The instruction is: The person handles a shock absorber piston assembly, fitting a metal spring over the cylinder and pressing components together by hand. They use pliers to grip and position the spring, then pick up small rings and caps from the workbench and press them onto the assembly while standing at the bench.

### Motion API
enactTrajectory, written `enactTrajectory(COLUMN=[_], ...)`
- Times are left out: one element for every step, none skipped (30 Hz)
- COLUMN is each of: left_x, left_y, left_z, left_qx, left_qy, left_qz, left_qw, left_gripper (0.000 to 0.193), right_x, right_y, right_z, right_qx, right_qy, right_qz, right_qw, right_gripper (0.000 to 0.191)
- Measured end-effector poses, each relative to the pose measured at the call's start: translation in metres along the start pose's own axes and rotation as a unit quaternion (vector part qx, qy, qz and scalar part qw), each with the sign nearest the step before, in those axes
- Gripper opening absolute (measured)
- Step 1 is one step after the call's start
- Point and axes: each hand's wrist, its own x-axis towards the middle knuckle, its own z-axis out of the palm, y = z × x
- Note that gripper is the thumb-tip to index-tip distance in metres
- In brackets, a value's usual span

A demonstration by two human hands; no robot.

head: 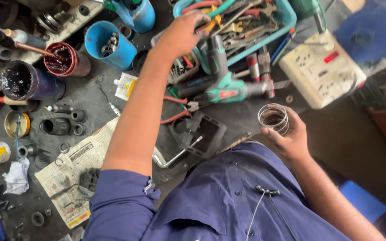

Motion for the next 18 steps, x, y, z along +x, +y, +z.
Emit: enactTrajectory(left_x=[0.016,0.027,0.035,0.042,0.048,0.052,0.054,0.055,0.057,0.059,0.062,0.064,0.067,0.071,0.075,0.080,0.085,0.090], left_y=[0.001,0.002,0.002,0.001,0.000,0.001,0.002,0.004,0.005,0.006,0.006,0.007,0.007,0.007,0.005,0.004,0.003,0.002], left_z=[-0.003,-0.005,-0.004,-0.003,-0.002,0.001,0.004,0.006,0.009,0.012,0.016,0.019,0.023,0.025,0.027,0.028,0.029,0.030], left_qx=[-0.003,-0.009,0.041,0.092,0.143,0.147,0.152,0.157,0.184,0.211,0.238,0.257,0.276,0.296,0.302,0.306,0.309,0.315], left_qy=[-0.039,-0.077,-0.057,-0.039,-0.023,-0.013,-0.001,0.012,0.014,0.014,0.012,0.015,0.019,0.023,-0.003,-0.031,-0.058,-0.071], left_qz=[-0.049,-0.100,-0.067,-0.031,0.006,0.005,0.004,0.004,-0.009,-0.022,-0.035,-0.034,-0.033,-0.031,-0.050,-0.070,-0.090,-0.088], left_qw=[0.998,0.992,0.995,0.994,0.989,0.989,0.988,0.988,0.983,0.977,0.971,0.966,0.960,0.954,0.952,0.949,0.945,0.942], left_gripper=[0.038,0.034,0.040,0.046,0.052,0.057,0.062,0.067,0.074,0.081,0.088,0.092,0.096,0.099,0.095,0.090,0.085,0.086], right_x=[0.013,0.026,0.037,0.048,0.058,0.068,0.077,0.085,0.093,0.100,0.106,0.111,0.117,0.123,0.127,0.131,0.136,0.140], right_y=[-0.002,-0.003,-0.004,-0.004,-0.004,-0.004,-0.004,-0.004,-0.003,-0.002,-0.002,-0.001,-0.001,-0.001,-0.002,-0.002,-0.003,-0.004], right_z=[-0.009,-0.017,-0.023,-0.027,-0.031,-0.036,-0.040,-0.043,-0.046,-0.048,-0.050,-0.052,-0.054,-0.055,-0.055,-0.056,-0.056,-0.057], right_qx=[0.010,0.009,0.008,0.008,0.004,-0.002,-0.008,-0.019,-0.030,-0.040,-0.032,-0.025,-0.018,-0.020,-0.022,-0.024,-0.030,-0.036], right_qy=[-0.016,-0.033,-0.048,-0.062,-0.078,-0.094,-0.110,-0.122,-0.135,-0.148,-0.164,-0.180,-0.195,-0.201,-0.207,-0.212,-0.216,-0.219], right_qz=[0.000,0.002,0.005,0.009,0.009,0.009,0.008,0.006,0.005,0.004,0.012,0.020,0.027,0.020,0.013,0.008,0.009,0.008], right_qw=[1.000,0.999,0.999,0.998,0.997,0.996,0.994,0.992,0.990,0.988,0.986,0.983,0.980,0.979,0.978,0.977,0.976,0.975], right_gripper=[0.065,0.065,0.065,0.065,0.064,0.063,0.062,0.062,0.061,0.061,0.061,0.061,0.061,0.061,0.060,0.059,0.060,0.061])
